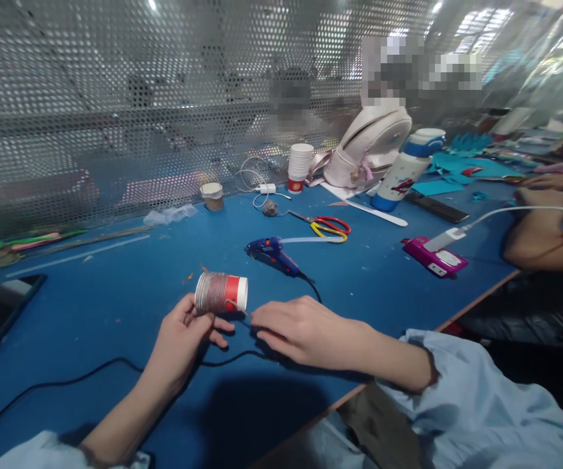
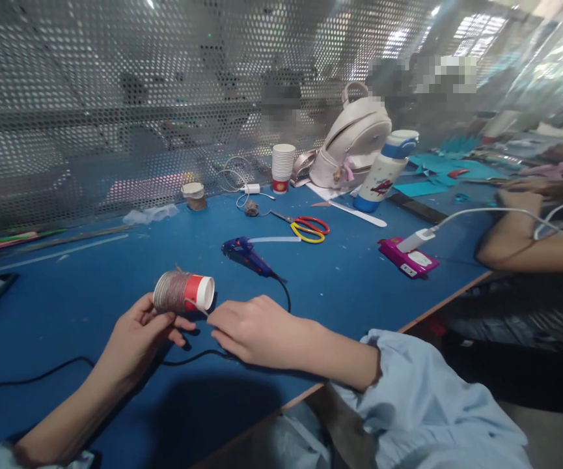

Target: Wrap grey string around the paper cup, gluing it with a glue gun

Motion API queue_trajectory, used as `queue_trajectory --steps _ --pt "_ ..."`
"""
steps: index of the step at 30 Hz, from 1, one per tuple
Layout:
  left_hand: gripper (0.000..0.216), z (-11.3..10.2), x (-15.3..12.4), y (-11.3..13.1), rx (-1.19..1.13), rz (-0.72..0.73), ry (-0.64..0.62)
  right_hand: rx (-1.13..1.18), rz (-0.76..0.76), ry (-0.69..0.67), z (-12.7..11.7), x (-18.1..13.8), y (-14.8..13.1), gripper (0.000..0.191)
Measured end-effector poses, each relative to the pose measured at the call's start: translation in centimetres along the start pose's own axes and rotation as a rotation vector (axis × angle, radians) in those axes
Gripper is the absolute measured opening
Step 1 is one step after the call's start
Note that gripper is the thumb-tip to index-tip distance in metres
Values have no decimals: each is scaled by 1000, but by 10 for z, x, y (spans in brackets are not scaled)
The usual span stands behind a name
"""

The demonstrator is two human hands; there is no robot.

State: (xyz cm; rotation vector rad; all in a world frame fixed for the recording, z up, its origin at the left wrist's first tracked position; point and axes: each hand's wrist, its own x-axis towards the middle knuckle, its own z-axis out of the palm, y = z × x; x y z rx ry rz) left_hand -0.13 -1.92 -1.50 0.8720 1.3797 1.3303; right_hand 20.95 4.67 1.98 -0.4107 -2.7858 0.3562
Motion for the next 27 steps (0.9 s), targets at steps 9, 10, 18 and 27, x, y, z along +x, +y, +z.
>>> queue_trajectory --steps 9,10,18,27 --pt "29 3 0 2 -47 -32 7 -266 658 41 -21 -1 77 40" --pt "29 3 0 1 -42 -27 9 -233 660 36 -21 2 86 41" --pt "27 3 -3 3 231 57 72 260 605 45 5 42 113 31" --pt "25 -4 -2 8 339 129 178 547 587 132 -8 23 73 28"
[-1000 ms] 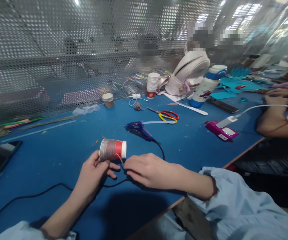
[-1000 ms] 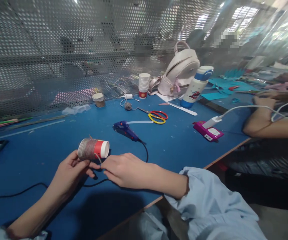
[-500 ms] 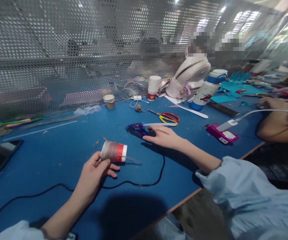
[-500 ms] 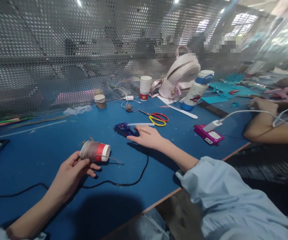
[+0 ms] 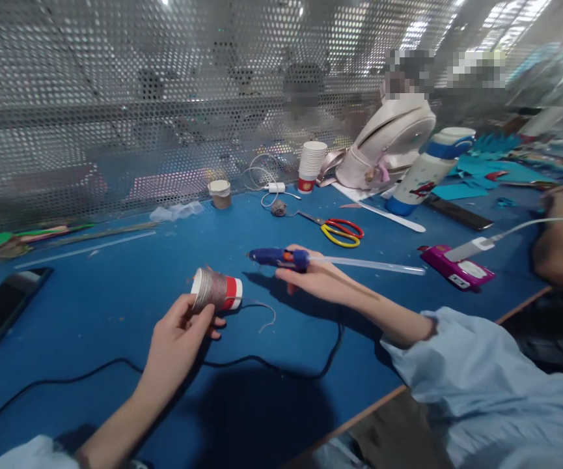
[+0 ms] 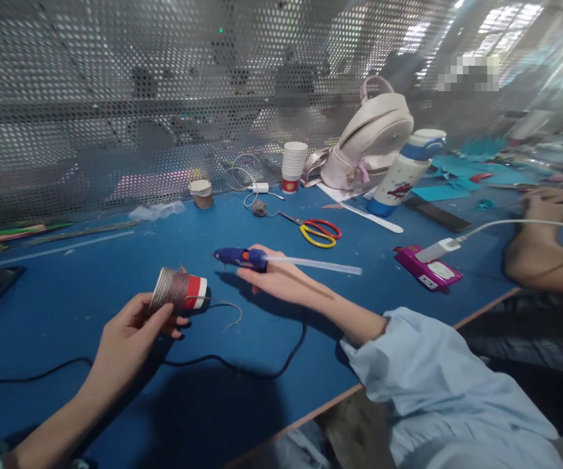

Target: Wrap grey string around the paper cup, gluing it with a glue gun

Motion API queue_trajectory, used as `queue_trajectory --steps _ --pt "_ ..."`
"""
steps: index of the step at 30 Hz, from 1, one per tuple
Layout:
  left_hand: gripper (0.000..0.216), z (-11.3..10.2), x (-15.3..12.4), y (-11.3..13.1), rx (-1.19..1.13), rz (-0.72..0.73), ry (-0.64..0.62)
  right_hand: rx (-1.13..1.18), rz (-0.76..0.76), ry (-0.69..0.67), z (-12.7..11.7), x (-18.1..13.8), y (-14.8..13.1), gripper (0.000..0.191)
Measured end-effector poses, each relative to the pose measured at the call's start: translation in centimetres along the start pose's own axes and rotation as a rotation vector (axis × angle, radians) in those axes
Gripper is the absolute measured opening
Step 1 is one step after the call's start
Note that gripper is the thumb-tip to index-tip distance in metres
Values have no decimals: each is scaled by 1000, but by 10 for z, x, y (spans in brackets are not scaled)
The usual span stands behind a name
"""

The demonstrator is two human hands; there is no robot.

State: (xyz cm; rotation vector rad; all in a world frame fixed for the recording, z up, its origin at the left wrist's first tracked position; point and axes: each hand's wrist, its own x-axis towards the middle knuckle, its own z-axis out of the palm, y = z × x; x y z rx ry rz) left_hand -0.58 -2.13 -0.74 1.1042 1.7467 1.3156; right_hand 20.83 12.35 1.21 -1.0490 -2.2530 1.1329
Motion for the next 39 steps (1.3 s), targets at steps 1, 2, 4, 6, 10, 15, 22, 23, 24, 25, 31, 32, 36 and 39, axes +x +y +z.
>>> queue_trajectory --steps 1,2,4,6,10,15,22,23,24,25,31,32,36,39 --pt "25 -1 1 -1 -6 2 4 -29 -41 9 1 -8 -5 25" --pt "25 -1 1 -2 -13 6 8 -71 -98 14 2 -16 -9 22" --pt "25 -1 2 -4 -19 15 17 -152 -233 4 6 -27 -14 20" --pt "25 0 1 -3 -14 27 26 -207 -368 -16 11 -32 -16 25" --pt "23 1 0 -1 29 45 29 -211 -496 -17 19 -32 -13 29" --pt "24 2 -2 1 32 62 31 -230 -461 -23 21 -33 -13 28" --pt "24 3 -1 -1 6 56 2 -313 -428 -2 19 -33 -14 28" --pt "24 3 -1 -1 6 52 -2 -304 -431 -11 19 -34 -14 28" --pt "24 3 -1 -2 7 48 -3 -289 -438 -27 19 -34 -15 28" --pt "25 3 0 -2 6 45 -4 -268 -447 -46 19 -35 -15 28" --pt "26 2 -1 -1 -17 20 -3 -285 -420 -33 19 -33 -13 26" --pt "25 2 -2 0 -21 13 -3 -306 -413 -8 19 -33 -12 28" --pt "24 1 -1 0 -21 4 -9 -311 -417 -3 18 -34 -14 31" --pt "23 0 -1 0 -2 0 -17 -263 -412 -65 17 -37 -18 28"
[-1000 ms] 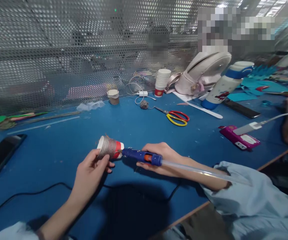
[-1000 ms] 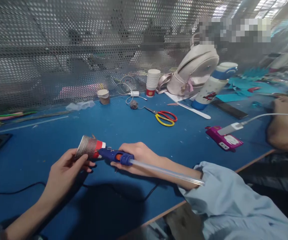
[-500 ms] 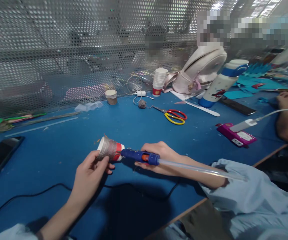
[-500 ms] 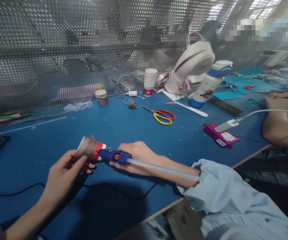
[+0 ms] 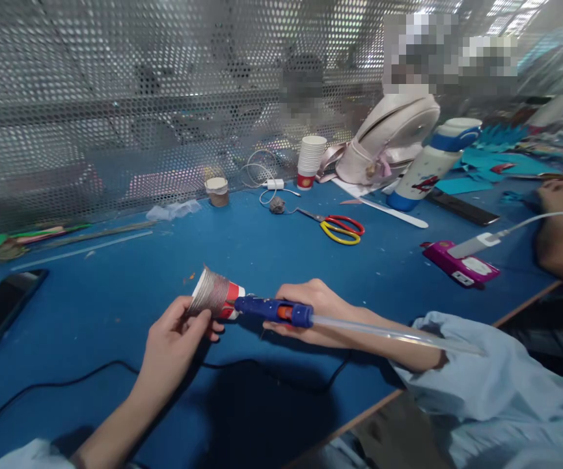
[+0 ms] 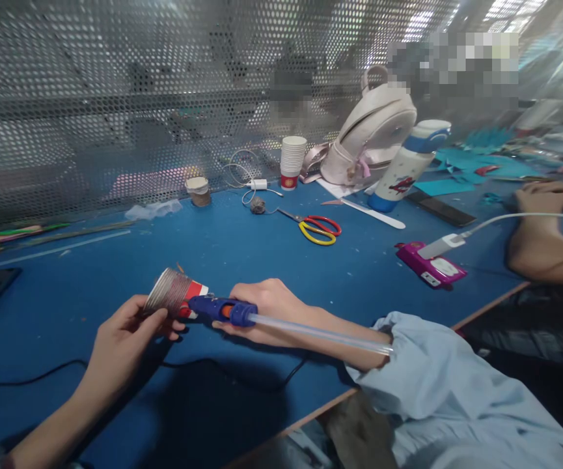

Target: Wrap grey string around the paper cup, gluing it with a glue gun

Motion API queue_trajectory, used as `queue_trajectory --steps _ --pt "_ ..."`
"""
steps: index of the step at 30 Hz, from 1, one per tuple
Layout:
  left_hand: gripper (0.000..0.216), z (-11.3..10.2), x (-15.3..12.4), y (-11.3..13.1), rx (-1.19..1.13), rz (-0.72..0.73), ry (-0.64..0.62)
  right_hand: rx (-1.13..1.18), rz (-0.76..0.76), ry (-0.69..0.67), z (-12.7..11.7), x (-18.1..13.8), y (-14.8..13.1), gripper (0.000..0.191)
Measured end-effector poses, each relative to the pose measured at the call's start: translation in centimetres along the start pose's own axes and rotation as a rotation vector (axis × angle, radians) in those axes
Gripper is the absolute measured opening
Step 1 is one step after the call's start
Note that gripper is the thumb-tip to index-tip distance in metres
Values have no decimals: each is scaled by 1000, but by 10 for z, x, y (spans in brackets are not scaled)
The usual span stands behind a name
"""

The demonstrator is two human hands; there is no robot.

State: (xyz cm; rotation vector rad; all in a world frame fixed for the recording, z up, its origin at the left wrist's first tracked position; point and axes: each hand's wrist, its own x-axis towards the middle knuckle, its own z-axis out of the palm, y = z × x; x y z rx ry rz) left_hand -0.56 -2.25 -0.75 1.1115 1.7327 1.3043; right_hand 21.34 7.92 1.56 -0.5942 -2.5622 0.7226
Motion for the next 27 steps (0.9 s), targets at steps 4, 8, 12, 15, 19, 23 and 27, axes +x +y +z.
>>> queue_trajectory --steps 4,8,12,15,19,23,27 --pt "21 -3 1 -3 15 21 -11 -29 18 31 -1 0 1 31" --pt "20 -5 3 -11 15 32 -30 -48 33 66 -1 1 6 35" --pt "17 -7 4 -14 0 33 -40 34 46 3 -3 0 0 30" --pt "13 -8 3 -13 6 42 -52 68 81 -36 -5 -1 -4 14" --pt "9 -9 3 -12 27 68 -69 61 102 0 -7 0 -2 3" --pt "8 -10 5 -14 35 86 -76 61 108 -5 -8 0 -3 6" --pt "8 -12 5 -16 9 94 -107 69 102 -35 -8 -1 -4 8"
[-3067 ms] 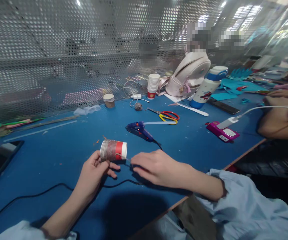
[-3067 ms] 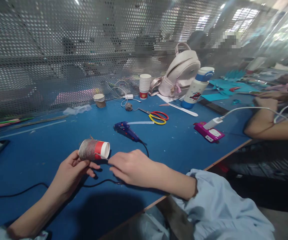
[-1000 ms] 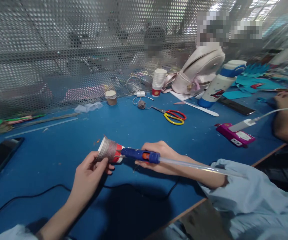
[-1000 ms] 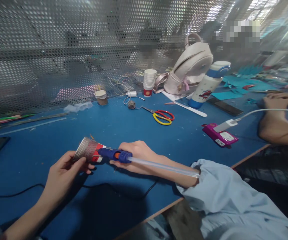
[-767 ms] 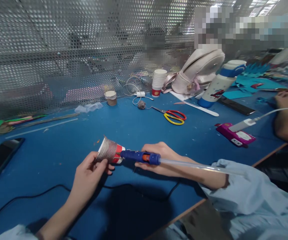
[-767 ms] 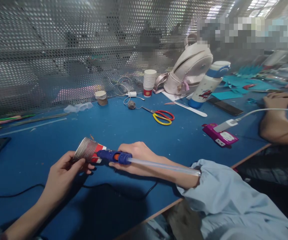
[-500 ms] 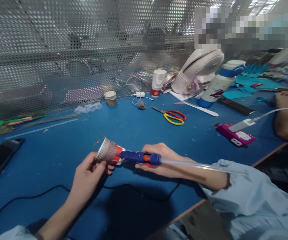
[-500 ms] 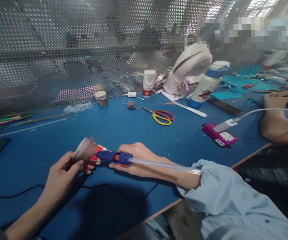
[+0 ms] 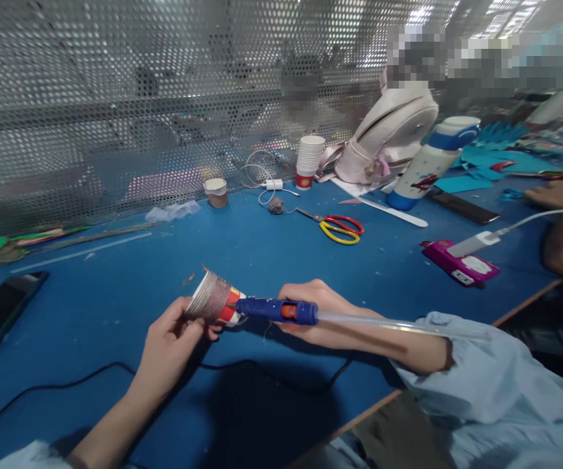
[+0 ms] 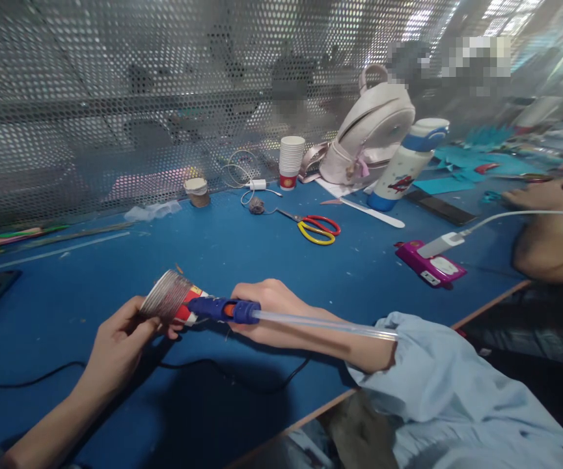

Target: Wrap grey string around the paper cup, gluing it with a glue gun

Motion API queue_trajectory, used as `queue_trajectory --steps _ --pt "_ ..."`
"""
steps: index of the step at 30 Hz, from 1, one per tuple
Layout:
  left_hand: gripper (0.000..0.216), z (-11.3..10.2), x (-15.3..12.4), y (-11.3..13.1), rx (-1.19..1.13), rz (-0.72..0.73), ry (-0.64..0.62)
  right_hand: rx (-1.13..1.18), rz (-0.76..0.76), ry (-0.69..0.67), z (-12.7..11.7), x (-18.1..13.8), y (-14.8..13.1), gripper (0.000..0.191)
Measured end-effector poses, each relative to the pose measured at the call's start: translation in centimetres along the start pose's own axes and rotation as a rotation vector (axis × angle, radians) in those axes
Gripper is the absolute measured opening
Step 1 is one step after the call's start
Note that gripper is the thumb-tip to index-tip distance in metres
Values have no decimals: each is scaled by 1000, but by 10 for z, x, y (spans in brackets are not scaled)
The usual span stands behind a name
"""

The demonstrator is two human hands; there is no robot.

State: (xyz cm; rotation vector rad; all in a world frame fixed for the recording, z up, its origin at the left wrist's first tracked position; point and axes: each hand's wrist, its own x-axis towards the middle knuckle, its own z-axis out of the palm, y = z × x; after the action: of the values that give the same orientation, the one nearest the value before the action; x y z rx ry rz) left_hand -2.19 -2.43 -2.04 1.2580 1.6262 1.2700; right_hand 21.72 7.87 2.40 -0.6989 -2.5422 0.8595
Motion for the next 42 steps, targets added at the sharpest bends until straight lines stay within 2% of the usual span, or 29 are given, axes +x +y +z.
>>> queue_trajectory --steps 5,8,17,20,29,34,38,42 --pt "8 -1 0 -2 -21 30 -16 53 73 81 0 3 5 17" --pt "9 -1 1 -2 -11 46 -24 71 94 77 0 3 5 17" --pt "10 0 1 2 49 33 -4 4 -57 4 6 -4 -1 7" --pt "10 0 1 2 50 18 2 7 -66 5 6 -3 -1 7" --pt "10 0 1 4 12 70 -7 139 233 41 -4 7 2 18" --pt "11 -1 1 5 10 60 -5 268 235 -6 -7 11 7 17" --pt "9 -1 3 0 -60 21 -8 345 301 -22 -13 12 9 16" --pt "8 0 6 -3 -132 -65 41 277 445 49 -15 22 21 28"
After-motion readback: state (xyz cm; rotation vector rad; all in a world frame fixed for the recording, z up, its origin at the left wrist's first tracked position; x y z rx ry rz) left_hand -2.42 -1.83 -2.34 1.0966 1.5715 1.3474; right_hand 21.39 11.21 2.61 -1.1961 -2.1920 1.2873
